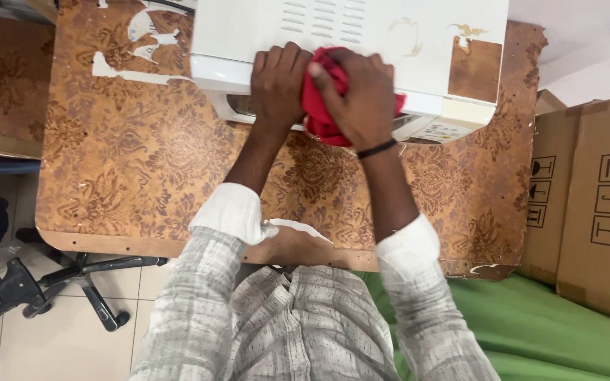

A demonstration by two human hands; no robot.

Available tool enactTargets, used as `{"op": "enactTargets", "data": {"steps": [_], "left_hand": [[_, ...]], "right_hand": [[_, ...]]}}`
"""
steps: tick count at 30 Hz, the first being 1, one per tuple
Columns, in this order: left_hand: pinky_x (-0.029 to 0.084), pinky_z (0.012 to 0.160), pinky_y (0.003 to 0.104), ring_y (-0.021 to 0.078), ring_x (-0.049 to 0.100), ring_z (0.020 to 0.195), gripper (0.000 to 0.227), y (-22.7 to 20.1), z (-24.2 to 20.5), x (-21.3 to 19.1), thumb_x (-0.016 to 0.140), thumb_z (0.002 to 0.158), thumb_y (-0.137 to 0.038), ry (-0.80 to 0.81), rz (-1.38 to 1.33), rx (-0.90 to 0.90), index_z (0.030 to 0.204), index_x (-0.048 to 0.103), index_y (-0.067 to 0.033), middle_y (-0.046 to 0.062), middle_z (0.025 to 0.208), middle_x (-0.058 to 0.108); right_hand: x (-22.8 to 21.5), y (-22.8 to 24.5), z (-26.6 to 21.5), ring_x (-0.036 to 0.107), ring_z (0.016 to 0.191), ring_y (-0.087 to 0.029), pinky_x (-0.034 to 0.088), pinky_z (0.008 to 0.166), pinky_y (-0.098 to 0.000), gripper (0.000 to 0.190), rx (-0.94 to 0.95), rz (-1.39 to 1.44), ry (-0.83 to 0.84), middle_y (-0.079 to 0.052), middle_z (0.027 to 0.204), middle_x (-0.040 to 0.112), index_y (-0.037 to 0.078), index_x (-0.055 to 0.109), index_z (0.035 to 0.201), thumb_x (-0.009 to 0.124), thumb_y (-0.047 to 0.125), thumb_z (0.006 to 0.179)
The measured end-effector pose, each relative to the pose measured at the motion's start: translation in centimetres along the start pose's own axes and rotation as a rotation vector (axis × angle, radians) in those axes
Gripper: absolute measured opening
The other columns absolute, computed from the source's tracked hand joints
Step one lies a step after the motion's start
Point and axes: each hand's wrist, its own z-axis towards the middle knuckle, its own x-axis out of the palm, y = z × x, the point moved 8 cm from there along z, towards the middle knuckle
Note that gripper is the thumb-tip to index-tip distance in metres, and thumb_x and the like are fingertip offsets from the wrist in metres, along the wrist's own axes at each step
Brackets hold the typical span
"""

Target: The person wipes the exterior surfaces of a white microwave oven using a red cloth. They clean the top, sides, and front panel in a repetitive wiping motion.

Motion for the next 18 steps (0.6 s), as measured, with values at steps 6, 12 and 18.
{"op": "enactTargets", "data": {"steps": [6, 12, 18], "left_hand": [[0.041, 0.109, 0.051, 0.0293, 0.055, 0.129, 0.04, 6.3, -3.9, -4.5, 0.069, 0.087, -0.018, 0.065, -0.007, -0.068, 0.126, 0.062, -0.0114, 0.011, 0.133, 0.056], [0.039, 0.124, 0.062, 0.0439, 0.039, 0.154, 0.068, 16.1, -9.2, -3.7, 0.051, 0.113, -0.049, 0.135, -0.48, -0.514, 0.164, 0.026, -0.0113, 0.024, 0.169, 0.027], [0.036, 0.129, 0.058, 0.0428, 0.041, 0.157, 0.083, 15.2, -10.7, -0.1, 0.031, 0.112, -0.067, 0.231, -0.8, -0.602, 0.17, 0.013, -0.0108, 0.026, 0.172, 0.03]], "right_hand": [[-3.7, -6.9, -3.0, 0.063, 0.094, -0.032, 0.049, 0.084, -0.0472, 0.042, 0.152, -0.166, -0.092, -0.016, 0.096, 0.073, 0.008, 0.077, 0.115, 0.067, 0.049, 0.108], [-3.4, -4.9, -3.1, 0.06, 0.096, -0.037, 0.045, 0.089, -0.049, 0.037, 0.12, -0.234, -0.194, -0.018, 0.101, 0.072, 0.003, 0.074, 0.111, 0.069, 0.039, 0.108], [3.9, 5.3, -0.1, 0.059, 0.097, -0.035, 0.042, 0.09, -0.0495, 0.042, 0.025, -0.205, -0.228, -0.016, 0.101, 0.069, 0.006, 0.072, 0.118, 0.068, 0.046, 0.107]]}}
